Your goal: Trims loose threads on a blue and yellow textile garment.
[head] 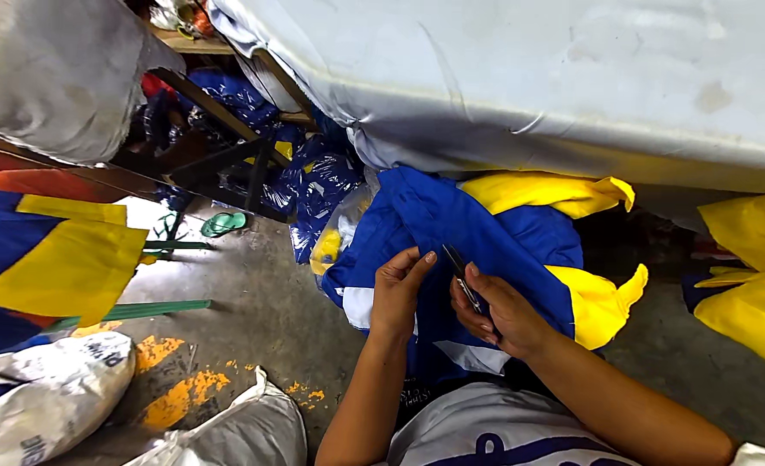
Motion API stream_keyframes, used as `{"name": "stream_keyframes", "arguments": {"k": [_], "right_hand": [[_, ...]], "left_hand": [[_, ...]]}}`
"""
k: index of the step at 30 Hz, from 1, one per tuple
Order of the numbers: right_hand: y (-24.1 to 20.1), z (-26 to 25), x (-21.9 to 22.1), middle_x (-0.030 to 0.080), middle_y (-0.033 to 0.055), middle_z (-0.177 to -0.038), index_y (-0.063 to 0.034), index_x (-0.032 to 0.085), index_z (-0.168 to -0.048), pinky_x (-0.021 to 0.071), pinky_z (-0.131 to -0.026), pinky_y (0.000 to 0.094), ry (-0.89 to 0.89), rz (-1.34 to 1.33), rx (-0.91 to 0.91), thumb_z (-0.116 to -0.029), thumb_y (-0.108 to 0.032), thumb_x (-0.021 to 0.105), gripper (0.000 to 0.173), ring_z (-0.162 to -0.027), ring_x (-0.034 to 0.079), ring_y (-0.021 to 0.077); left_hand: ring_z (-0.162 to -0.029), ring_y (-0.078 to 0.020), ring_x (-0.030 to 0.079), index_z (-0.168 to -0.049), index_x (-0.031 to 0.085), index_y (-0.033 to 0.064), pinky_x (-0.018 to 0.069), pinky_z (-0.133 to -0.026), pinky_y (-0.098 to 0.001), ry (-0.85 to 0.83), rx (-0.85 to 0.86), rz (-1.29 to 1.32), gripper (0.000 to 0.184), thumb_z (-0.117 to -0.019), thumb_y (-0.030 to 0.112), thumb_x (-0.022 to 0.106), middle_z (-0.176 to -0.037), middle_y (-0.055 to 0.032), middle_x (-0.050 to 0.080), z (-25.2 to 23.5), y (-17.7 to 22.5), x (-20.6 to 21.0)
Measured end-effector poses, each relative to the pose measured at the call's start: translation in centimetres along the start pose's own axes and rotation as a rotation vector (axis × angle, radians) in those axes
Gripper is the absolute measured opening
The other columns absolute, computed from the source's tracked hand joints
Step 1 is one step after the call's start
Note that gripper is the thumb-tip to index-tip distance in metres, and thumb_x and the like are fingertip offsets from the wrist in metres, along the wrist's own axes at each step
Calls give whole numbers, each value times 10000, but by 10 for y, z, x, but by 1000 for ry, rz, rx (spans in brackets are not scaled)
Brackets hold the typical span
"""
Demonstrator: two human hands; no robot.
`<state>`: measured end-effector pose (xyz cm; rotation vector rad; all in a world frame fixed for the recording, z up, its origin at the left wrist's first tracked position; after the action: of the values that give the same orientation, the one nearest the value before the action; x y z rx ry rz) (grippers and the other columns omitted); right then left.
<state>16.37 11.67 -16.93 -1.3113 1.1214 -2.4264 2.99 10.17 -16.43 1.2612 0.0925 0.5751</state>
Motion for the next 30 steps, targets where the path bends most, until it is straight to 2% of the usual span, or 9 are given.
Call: {"name": "stream_keyframes", "arguments": {"k": [5,12,19,21,23,27,28,30], "right_hand": [[-2,5,5,413,-106,-602,-170,524,-806,296,-396,102,-63,-17,28,-1114,-388,299,440,-422,342,-44],[-3,5,2,404,-105,-596,-169,515,-798,285,-391,104,-56,0,35,-1117,-370,291,439,-418,328,-41],[-6,5,1,404,-103,-587,-168,518,-779,281,-391,105,-31,26,30,-1116,-361,299,446,-417,329,-40],[-6,6,2,401,-102,-582,-164,519,-776,279,-392,105,-12,21,38,-1117,-351,299,447,-416,328,-39],[-5,8,4,397,-93,-571,-154,521,-777,279,-386,108,5,-52,84,-1117,-362,295,458,-407,326,-34],[-3,10,14,412,-86,-573,-149,532,-801,335,-377,113,-106,-375,198,-1093,-508,318,510,-391,365,-28],[-5,9,14,409,-89,-568,-149,529,-797,332,-377,112,-102,-343,179,-1098,-488,306,505,-390,362,-31],[-11,4,5,410,-108,-557,-157,532,-760,298,-385,101,1,-46,27,-1112,-356,334,450,-404,346,-49]], "left_hand": [[-779,-58,677,-957,752,56,582,-745,-245,12,56,2,179,-1000,18,583,-879,-7,728,6,4,4],[-855,-70,666,-939,760,46,574,-786,-251,-6,120,-38,175,-983,2,597,-968,-13,714,8,8,11],[-878,-77,656,-941,766,58,568,-796,-248,19,190,-68,171,-974,1,608,-957,-4,701,9,12,12],[-858,-68,643,-927,767,66,560,-770,-234,18,225,-84,163,-967,5,622,-929,6,688,10,12,13],[-814,-60,617,-916,764,71,546,-735,-217,18,269,-94,152,-958,1,635,-885,17,655,10,12,13],[-790,-50,606,-915,757,69,539,-726,-208,10,304,-54,148,-967,12,630,-868,28,645,13,10,15],[-794,-52,621,-915,750,64,552,-738,-218,8,288,-34,149,-973,15,622,-875,23,659,13,11,17],[-778,-52,637,-904,734,52,567,-742,-231,15,240,11,154,-983,18,606,-859,15,671,15,11,18]]}}
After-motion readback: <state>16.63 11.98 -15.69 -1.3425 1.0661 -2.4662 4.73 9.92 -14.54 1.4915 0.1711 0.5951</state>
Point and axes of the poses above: each hand's wrist, its own z-axis away from the middle knuckle, its own x-axis out of the palm, y = z × x, the point moved 7 cm from there along -z, towards the middle knuckle
